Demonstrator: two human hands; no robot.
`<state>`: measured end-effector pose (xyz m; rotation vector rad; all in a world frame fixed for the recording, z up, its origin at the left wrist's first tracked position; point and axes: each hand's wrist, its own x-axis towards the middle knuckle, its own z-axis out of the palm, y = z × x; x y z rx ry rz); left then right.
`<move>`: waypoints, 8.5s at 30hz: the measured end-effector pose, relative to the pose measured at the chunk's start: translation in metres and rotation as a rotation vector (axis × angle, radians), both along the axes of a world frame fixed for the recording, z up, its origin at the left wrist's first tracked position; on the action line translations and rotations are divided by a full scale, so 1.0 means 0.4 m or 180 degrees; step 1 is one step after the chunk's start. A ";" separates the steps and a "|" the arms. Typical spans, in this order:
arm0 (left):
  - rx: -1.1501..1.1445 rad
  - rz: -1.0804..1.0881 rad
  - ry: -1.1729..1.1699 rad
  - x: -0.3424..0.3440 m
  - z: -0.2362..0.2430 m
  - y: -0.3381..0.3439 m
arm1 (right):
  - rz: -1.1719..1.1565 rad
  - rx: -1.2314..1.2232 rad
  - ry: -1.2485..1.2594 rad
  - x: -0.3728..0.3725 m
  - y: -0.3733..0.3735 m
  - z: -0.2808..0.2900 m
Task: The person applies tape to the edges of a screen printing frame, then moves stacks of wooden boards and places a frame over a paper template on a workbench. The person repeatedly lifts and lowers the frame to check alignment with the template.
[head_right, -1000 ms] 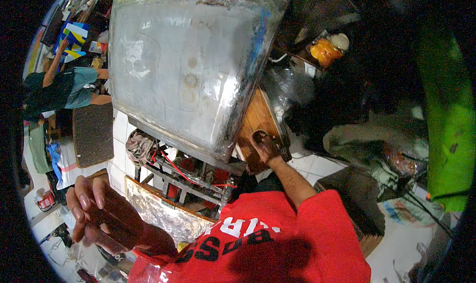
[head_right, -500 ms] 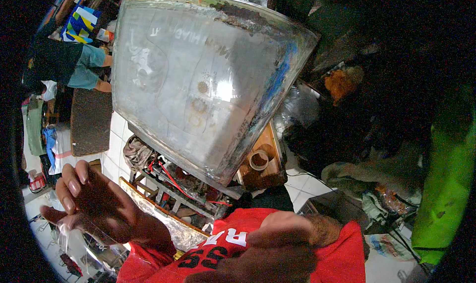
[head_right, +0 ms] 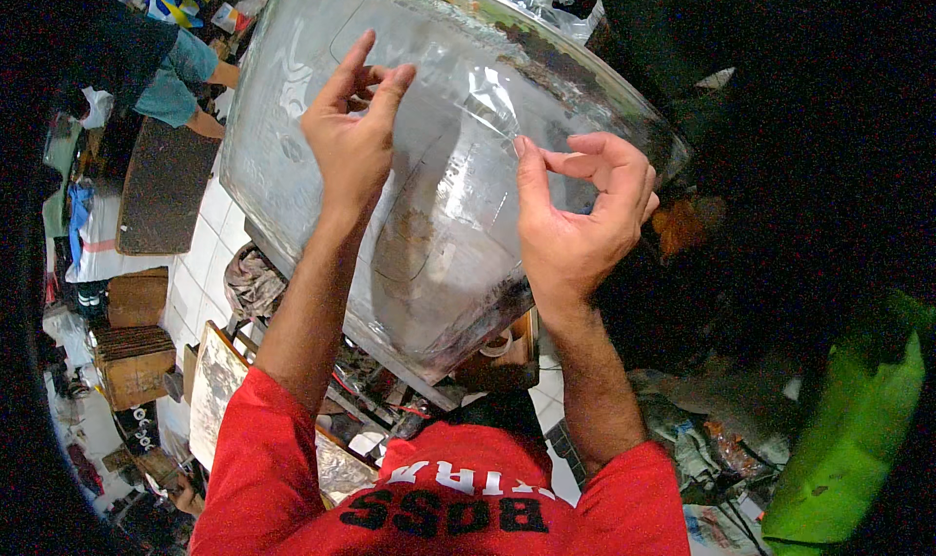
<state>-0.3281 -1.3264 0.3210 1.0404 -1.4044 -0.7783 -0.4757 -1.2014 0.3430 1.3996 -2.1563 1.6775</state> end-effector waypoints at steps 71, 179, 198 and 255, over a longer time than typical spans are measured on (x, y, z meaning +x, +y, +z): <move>-0.0370 -0.1095 -0.2835 0.078 -0.121 0.427 | 0.2287 0.0241 -0.5240 -0.091 0.127 -0.454; 0.4323 0.0745 -0.1405 0.953 -0.571 2.526 | 0.5242 0.4598 0.2636 0.946 1.189 -0.286; 0.3804 0.1574 -0.2474 1.621 -1.207 2.116 | 0.4178 0.2557 0.3055 1.330 1.121 -1.184; 0.2509 0.6583 0.2005 0.591 -0.607 2.823 | 0.8749 0.2094 0.4379 1.525 1.474 -0.414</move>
